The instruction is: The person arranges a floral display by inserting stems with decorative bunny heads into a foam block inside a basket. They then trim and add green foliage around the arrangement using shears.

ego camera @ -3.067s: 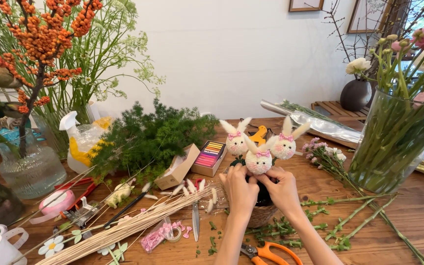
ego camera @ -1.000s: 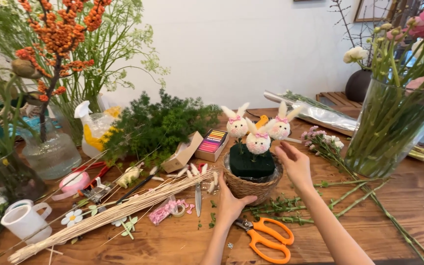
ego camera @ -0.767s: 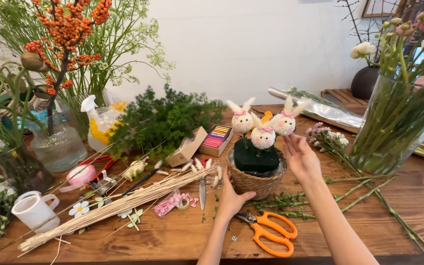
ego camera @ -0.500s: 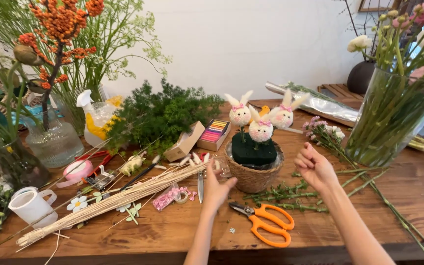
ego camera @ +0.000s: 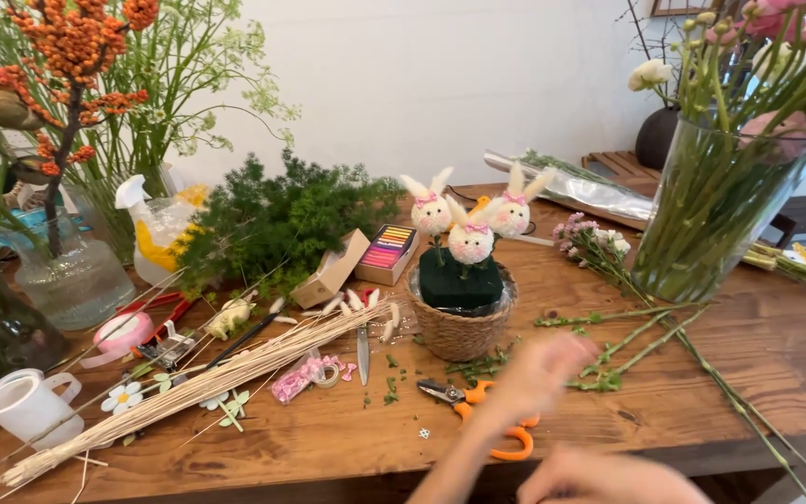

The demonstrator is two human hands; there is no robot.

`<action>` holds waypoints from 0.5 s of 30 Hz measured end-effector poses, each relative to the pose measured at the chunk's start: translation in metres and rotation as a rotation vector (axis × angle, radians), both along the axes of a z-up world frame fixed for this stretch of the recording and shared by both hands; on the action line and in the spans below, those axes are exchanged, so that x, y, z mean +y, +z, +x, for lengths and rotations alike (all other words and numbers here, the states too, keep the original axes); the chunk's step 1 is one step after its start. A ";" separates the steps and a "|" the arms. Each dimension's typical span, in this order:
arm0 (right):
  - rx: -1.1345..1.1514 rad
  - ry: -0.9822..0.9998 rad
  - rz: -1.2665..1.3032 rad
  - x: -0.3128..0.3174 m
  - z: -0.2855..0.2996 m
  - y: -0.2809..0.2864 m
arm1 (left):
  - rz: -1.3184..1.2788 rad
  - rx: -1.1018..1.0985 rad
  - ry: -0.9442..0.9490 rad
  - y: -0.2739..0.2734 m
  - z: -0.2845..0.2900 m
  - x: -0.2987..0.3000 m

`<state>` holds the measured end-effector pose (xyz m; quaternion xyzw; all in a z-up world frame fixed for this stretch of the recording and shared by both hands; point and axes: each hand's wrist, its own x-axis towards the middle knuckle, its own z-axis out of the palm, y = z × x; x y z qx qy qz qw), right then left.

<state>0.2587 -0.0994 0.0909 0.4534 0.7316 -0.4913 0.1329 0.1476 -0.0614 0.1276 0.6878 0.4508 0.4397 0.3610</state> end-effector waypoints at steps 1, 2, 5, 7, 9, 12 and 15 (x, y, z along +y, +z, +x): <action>0.165 -0.059 0.164 0.011 0.011 0.002 | -0.003 0.084 -0.168 0.027 0.044 -0.016; 0.329 -0.115 0.330 0.023 0.022 0.003 | -0.005 0.168 -0.331 0.041 0.088 -0.036; 0.818 -0.287 0.832 0.074 0.061 0.015 | -0.015 0.420 -0.818 -0.195 -0.006 0.020; 0.740 -0.538 0.872 0.084 0.050 0.035 | -0.128 0.459 -0.739 -0.164 -0.048 -0.001; 0.653 -0.780 0.897 0.097 0.031 0.038 | -0.245 0.495 -0.651 -0.119 -0.086 -0.019; 0.643 -0.784 0.746 0.132 -0.005 0.010 | -0.426 0.201 -0.093 -0.067 -0.134 -0.011; 0.843 -0.697 0.813 0.173 -0.037 -0.019 | -0.021 -0.145 0.278 -0.085 -0.175 0.048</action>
